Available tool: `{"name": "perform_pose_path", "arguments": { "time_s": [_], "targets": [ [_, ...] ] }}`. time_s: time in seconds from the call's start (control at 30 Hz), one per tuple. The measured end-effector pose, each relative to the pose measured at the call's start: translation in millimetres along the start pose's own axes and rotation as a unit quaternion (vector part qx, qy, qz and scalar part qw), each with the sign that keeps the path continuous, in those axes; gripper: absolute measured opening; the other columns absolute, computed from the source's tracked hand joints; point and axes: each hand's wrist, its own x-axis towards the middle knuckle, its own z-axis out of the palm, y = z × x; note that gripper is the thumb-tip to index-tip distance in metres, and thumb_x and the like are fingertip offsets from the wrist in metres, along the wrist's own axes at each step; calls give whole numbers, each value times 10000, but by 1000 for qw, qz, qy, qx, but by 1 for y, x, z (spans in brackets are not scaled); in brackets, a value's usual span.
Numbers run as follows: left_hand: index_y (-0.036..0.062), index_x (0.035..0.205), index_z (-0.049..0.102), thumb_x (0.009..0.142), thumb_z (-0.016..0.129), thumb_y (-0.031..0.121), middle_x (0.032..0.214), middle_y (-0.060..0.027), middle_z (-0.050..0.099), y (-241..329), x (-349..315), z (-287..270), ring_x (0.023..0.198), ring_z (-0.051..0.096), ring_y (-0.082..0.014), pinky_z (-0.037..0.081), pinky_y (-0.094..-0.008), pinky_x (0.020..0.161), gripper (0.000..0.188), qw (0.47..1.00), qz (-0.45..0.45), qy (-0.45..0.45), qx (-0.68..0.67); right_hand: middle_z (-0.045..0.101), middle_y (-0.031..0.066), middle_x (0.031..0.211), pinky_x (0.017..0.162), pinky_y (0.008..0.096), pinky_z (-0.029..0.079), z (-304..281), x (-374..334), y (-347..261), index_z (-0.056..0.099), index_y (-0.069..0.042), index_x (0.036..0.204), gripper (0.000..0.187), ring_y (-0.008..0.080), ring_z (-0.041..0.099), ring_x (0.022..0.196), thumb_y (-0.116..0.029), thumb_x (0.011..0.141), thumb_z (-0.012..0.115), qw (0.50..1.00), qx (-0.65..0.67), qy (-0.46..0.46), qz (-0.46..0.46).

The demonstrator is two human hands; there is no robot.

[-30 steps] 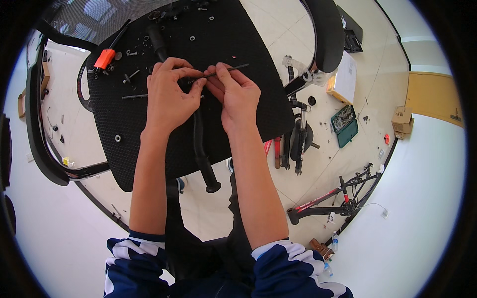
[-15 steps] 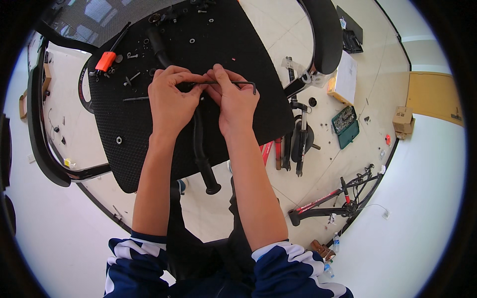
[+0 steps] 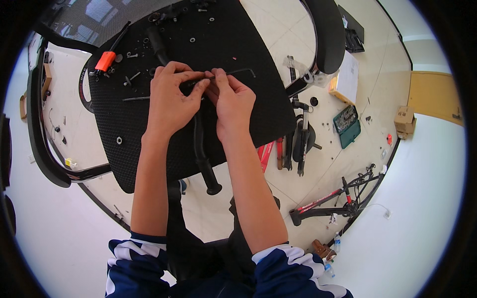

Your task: The person assembles a bicycle handlebar stem by inserting and tightening multiple bolts with an Allen key. They repeatedly adjust the stem and tighten bolts to secure the assembly.

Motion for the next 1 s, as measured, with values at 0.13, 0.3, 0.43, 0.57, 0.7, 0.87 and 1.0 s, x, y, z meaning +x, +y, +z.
{"name": "perform_pose_path", "arguments": {
  "time_s": [0.13,0.3,0.43,0.57,0.7,0.87,1.0],
  "targets": [
    [47,912,798,827,746,139,950,-54,674,-3,2,1,962,567,-247,419,-377,910,135,1000,-2,-16,9,732,151,1065,902,337,576,2,5,-7,660,61,1164,287,202,719,954,-181,1019,606,999,9,-31,1],
    [42,861,801,787,779,94,928,-49,684,0,1,4,958,580,-242,457,-376,881,93,998,-35,7,-53,737,143,1034,883,340,589,1,5,-8,678,55,1117,266,206,726,923,-182,1004,634,1000,-9,-25,8],
    [56,860,812,751,817,74,915,-53,709,2,2,2,906,620,-230,494,-362,831,111,996,-55,17,-70,733,146,1046,872,341,590,0,2,-9,686,38,1101,247,218,723,933,-176,978,681,1000,-7,18,-22],
    [53,882,811,757,821,89,921,-62,712,1,3,0,906,625,-223,500,-346,823,130,995,-69,8,-68,737,142,985,832,323,604,0,2,-8,698,46,1056,199,210,732,897,-134,974,677,999,5,14,-29],
    [58,893,804,790,768,94,923,-51,692,1,2,-1,972,588,-245,478,-381,877,115,999,-26,-13,-26,728,171,1077,896,339,595,-2,9,-10,637,55,1186,253,227,721,995,-114,997,623,999,13,-24,-23],
    [69,892,806,799,741,70,925,-44,692,0,4,-3,964,583,-242,441,-371,918,114,999,-22,-26,-38,708,184,1156,912,339,588,-2,10,-16,561,56,1280,325,230,710,1032,-118,1008,600,998,29,-60,-11],
    [76,882,807,777,753,68,928,-37,685,-1,3,-1,963,583,-240,446,-373,913,119,999,-12,-7,-43,724,179,1096,860,325,599,2,8,-11,607,58,1189,263,213,727,949,-127,1001,619,999,-7,-29,-12]
  ]
}}
